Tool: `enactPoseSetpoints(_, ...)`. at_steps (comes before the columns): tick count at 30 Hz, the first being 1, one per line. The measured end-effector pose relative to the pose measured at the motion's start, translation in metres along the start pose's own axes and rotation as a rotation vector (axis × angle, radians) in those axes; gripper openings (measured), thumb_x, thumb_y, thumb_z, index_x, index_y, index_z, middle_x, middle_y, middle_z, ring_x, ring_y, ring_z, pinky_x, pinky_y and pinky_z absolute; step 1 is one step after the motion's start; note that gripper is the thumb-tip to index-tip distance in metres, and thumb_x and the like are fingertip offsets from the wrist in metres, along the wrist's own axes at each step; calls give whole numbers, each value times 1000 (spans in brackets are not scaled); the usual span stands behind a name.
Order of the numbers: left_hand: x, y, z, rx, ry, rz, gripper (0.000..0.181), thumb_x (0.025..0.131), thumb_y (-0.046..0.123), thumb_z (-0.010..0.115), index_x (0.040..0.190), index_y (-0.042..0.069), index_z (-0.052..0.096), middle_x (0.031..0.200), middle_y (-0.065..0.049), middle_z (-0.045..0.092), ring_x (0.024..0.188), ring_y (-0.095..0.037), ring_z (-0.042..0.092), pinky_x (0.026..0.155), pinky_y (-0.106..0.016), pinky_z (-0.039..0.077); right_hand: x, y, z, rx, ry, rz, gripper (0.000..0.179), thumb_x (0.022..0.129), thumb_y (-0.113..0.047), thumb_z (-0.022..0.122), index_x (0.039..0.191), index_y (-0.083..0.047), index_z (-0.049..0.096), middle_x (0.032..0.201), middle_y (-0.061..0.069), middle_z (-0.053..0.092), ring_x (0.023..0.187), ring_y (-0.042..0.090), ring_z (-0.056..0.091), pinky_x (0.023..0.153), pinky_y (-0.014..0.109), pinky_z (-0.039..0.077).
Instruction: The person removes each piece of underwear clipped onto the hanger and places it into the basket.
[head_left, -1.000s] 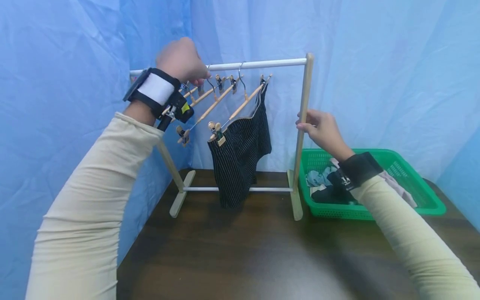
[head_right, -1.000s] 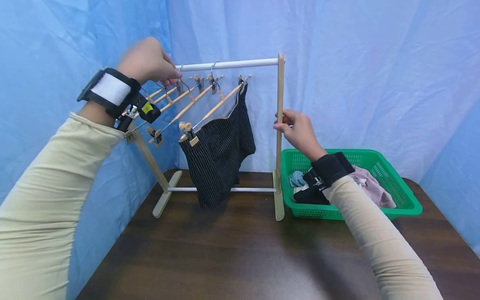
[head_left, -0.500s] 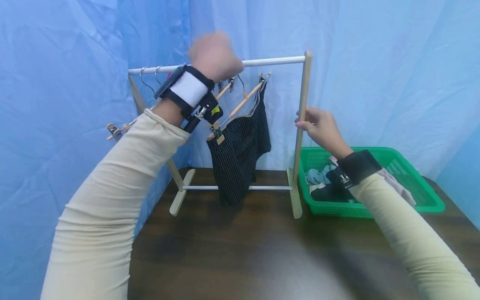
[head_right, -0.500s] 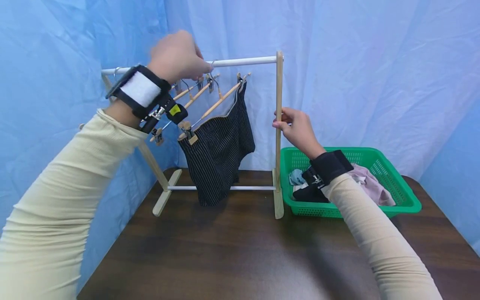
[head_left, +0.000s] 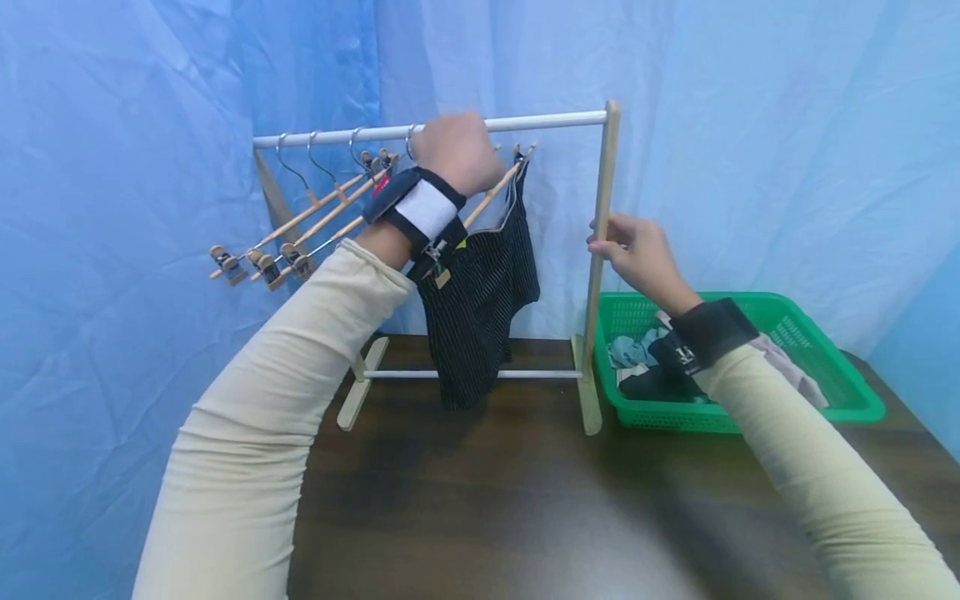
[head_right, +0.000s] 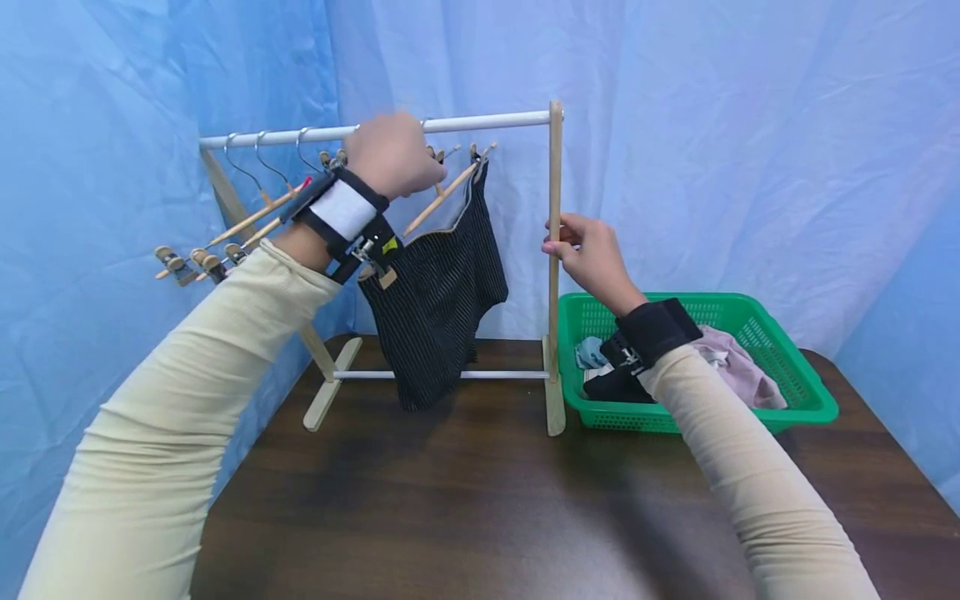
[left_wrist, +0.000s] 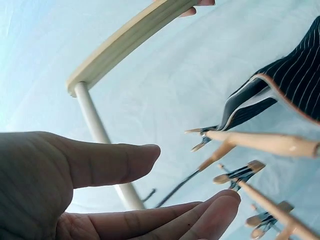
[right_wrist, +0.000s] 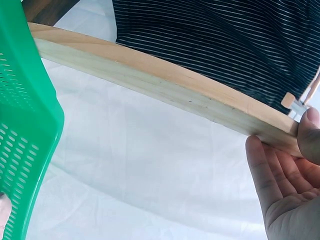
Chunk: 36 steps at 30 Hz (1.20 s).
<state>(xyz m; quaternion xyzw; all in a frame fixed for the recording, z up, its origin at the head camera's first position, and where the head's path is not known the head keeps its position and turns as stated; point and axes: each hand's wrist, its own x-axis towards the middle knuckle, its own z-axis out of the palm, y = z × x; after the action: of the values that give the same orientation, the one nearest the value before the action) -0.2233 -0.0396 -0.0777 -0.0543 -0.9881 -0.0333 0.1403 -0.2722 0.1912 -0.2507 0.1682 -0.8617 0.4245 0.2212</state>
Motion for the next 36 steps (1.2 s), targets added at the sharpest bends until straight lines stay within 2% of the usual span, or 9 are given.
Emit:
enactPoseSetpoints(4, 4, -2, 7, -20, -34, -8, 14, 100, 19, 49, 90, 15, 58, 75, 1, 40, 69, -16, 39, 69, -32, 32, 0, 0, 0, 1, -1, -1, 29, 101, -14, 65, 126, 1, 66, 116, 23, 73, 113, 36, 69, 100, 54, 54)
enactPoseSetpoints(7, 6, -3, 12, -21, -41, 3, 18, 98, 16, 50, 81, 15, 53, 71, 1, 37, 67, -15, 37, 68, -31, 31, -1, 1, -1, 0, 0, -1, 30, 101, -15, 65, 126, 0, 66, 116, 23, 72, 113, 36, 69, 100, 54, 54)
enactPoseSetpoints(11, 8, -3, 18, -6, -43, 17, 31, 95, 13, 52, 67, 17, 38, 64, 3, 32, 63, -14, 34, 61, -28, 30, -1, 2, -2, 0, 2, 1, 31, 101, -17, 65, 126, 0, 66, 116, 22, 72, 113, 35, 69, 101, 53, 54)
enactPoseSetpoints(14, 9, -3, 23, -7, -43, 26, 31, 95, 13, 51, 67, 18, 38, 65, 3, 32, 64, -14, 34, 60, -28, 30, -1, 2, -2, 0, 2, -1, 30, 101, -17, 65, 125, 0, 66, 116, 22, 73, 113, 35, 69, 101, 53, 54)
enactPoseSetpoints(17, 10, -3, 29, -15, -31, 32, 31, 99, 16, 52, 69, 17, 42, 66, 2, 36, 66, -16, 38, 65, -30, 35, -1, 2, -1, 2, 4, -2, 28, 100, -15, 66, 124, 0, 67, 115, 22, 73, 112, 35, 69, 100, 54, 54)
enactPoseSetpoints(21, 11, -2, 36, -29, -17, 24, 31, 102, 21, 51, 72, 17, 49, 66, 2, 38, 66, -16, 41, 69, -32, 39, -2, 1, -1, 2, 6, 5, 28, 100, -13, 66, 124, 0, 67, 115, 22, 73, 113, 35, 69, 100, 54, 54)
enactPoseSetpoints(27, 12, -3, 46, -34, 39, 18, 14, 102, 19, 53, 93, 13, 63, 76, 0, 48, 73, -18, 47, 63, -31, 36, -3, -1, 0, 3, 11, 12, 29, 100, -13, 66, 125, 0, 66, 116, 23, 72, 114, 36, 69, 101, 54, 53)
enactPoseSetpoints(31, 14, -5, 50, -48, 68, 23, 15, 100, 18, 55, 104, 13, 68, 83, -1, 54, 75, -19, 50, 59, -29, 36, -4, -1, 0, 0, 12, 11, 30, 100, -16, 66, 126, -1, 66, 117, 22, 72, 114, 35, 68, 102, 53, 53)
enactPoseSetpoints(36, 15, -8, 52, -92, 85, 11, 14, 100, 20, 57, 102, 12, 68, 85, -2, 55, 73, -19, 48, 58, -30, 35, -4, 1, 0, -10, 10, 9, 30, 99, -17, 67, 126, -1, 67, 117, 21, 73, 114, 34, 69, 102, 52, 54)
